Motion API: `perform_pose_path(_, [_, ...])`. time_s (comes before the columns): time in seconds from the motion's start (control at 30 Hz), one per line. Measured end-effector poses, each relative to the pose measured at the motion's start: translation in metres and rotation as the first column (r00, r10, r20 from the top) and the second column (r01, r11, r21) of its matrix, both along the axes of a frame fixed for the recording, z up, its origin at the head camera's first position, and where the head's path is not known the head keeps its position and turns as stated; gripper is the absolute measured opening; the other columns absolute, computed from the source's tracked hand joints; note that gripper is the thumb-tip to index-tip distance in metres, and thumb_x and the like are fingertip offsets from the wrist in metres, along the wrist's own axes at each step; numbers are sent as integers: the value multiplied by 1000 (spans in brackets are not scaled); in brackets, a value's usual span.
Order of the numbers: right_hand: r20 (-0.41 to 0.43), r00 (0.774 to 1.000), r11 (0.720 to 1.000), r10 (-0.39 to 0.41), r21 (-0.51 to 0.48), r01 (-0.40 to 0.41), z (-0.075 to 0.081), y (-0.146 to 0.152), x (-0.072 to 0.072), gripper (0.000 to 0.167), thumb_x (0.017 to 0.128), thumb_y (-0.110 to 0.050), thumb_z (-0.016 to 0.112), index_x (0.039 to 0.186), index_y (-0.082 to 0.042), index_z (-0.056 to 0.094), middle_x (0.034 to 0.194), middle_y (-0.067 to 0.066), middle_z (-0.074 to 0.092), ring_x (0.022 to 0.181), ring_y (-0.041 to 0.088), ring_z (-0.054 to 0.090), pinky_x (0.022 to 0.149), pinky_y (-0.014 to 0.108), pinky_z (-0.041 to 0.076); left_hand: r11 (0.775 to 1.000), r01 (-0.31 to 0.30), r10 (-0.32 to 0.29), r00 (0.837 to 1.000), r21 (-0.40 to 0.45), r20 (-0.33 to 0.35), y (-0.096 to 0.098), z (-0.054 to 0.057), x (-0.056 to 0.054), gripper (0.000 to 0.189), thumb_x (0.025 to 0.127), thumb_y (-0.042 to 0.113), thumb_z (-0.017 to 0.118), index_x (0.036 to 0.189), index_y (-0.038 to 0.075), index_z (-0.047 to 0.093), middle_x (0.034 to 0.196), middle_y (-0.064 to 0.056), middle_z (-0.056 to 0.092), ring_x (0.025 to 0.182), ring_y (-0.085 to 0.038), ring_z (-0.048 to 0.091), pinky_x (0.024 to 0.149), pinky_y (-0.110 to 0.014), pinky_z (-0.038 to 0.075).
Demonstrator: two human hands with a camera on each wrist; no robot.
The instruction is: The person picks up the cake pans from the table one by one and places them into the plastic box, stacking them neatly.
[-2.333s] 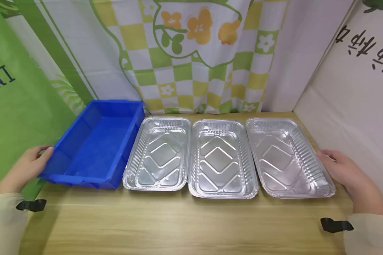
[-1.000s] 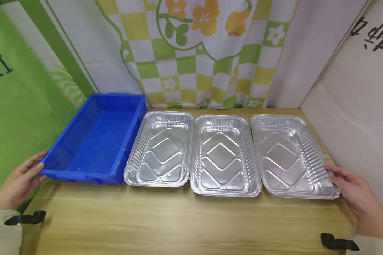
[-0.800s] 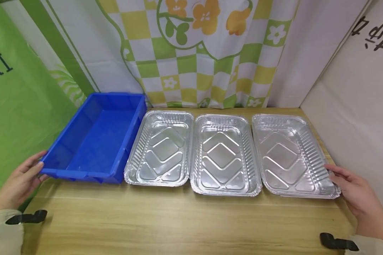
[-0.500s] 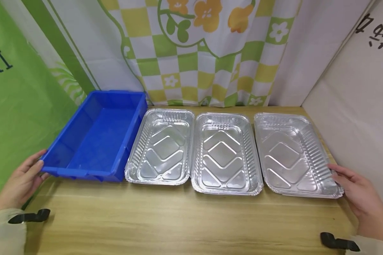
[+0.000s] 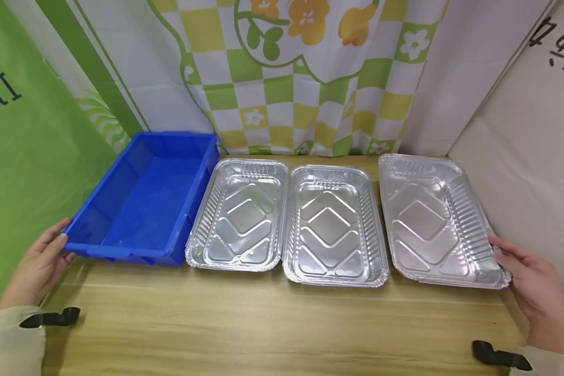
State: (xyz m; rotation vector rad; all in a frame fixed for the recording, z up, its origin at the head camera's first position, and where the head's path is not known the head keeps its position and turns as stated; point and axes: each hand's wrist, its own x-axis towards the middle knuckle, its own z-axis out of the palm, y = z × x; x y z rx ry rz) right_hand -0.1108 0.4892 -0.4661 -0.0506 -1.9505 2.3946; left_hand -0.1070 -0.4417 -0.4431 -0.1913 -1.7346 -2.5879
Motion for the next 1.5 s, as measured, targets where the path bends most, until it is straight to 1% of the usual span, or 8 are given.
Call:
perform_pose_path(0.13, [-23, 1000, 1000, 10, -27, -11, 8, -6, 0, 36, 100, 6, 47, 115, -15, 72, 100, -3, 72, 84, 8, 68, 62, 20, 56, 1000, 0, 1, 1000, 22, -23, 0, -2, -1, 46, 105, 0, 37, 150, 7, 38, 135, -3, 51, 116, -11, 57, 91, -20, 49])
perform_pose_path(0.37, [0, 999, 994, -35, 101, 35, 19, -17, -1, 29, 101, -3, 53, 114, -23, 70, 100, -11, 70, 84, 3, 67, 61, 18, 55, 999, 1, 2, 998, 50, -62, 2, -3, -3, 44, 105, -1, 37, 148, 4, 39, 134, -4, 53, 116, -12, 58, 90, -21, 50])
perform_pose_path(0.53, [16, 999, 991, -37, 129, 35, 26, -25, -3, 30, 101, -5, 52, 114, -27, 69, 101, -13, 69, 83, 2, 67, 61, 19, 56, 998, 7, -2, 997, 68, -72, 2, -4, -2, 44, 105, -2, 35, 148, 3, 39, 135, -6, 54, 117, -14, 58, 92, -22, 50])
perform_pose_path(0.87, [17, 1000, 998, 7, 63, -8, 35, -36, -7, 32, 100, 1, 52, 115, -21, 70, 103, -9, 69, 87, 4, 67, 65, 19, 56, 997, -6, 12, 997, 78, -72, 4, -4, -3, 43, 104, -1, 37, 147, 3, 41, 133, -6, 56, 116, -14, 59, 90, -22, 50])
perform_pose_path(1.1, [-11, 995, 993, 95, -75, -95, 39, -46, -10, 36, 100, 7, 45, 120, -12, 69, 102, 4, 71, 85, 15, 70, 66, 26, 59, 994, -8, 18, 995, 111, -97, 4, -7, -3, 41, 104, -2, 36, 145, 2, 44, 131, -8, 57, 114, -15, 59, 87, -22, 51])
perform_pose_path(1.27, [-31, 995, 992, 98, -71, -100, 41, -55, -12, 35, 100, 7, 46, 122, -9, 67, 104, 5, 70, 87, 16, 70, 68, 26, 59, 993, -8, 21, 994, 120, -103, 4, -9, -3, 41, 104, -2, 35, 144, 2, 44, 131, -8, 58, 115, -16, 59, 88, -23, 51])
perform_pose_path(1.37, [-51, 993, 991, 105, -80, -109, 42, -61, -13, 34, 100, 8, 45, 124, -6, 66, 107, 6, 70, 89, 16, 69, 69, 26, 59, 994, -17, 26, 996, 106, -87, 4, -8, -2, 41, 105, -1, 36, 145, 3, 43, 131, -8, 57, 115, -15, 59, 88, -22, 51])
perform_pose_path(1.5, [-46, 994, 992, 99, -75, -103, 43, -68, -15, 32, 100, 6, 48, 123, -6, 67, 107, 4, 70, 90, 15, 69, 69, 26, 59, 995, -22, 28, 998, 96, -64, 4, -7, -2, 42, 105, 1, 38, 146, 4, 42, 132, -7, 57, 114, -14, 59, 87, -21, 50])
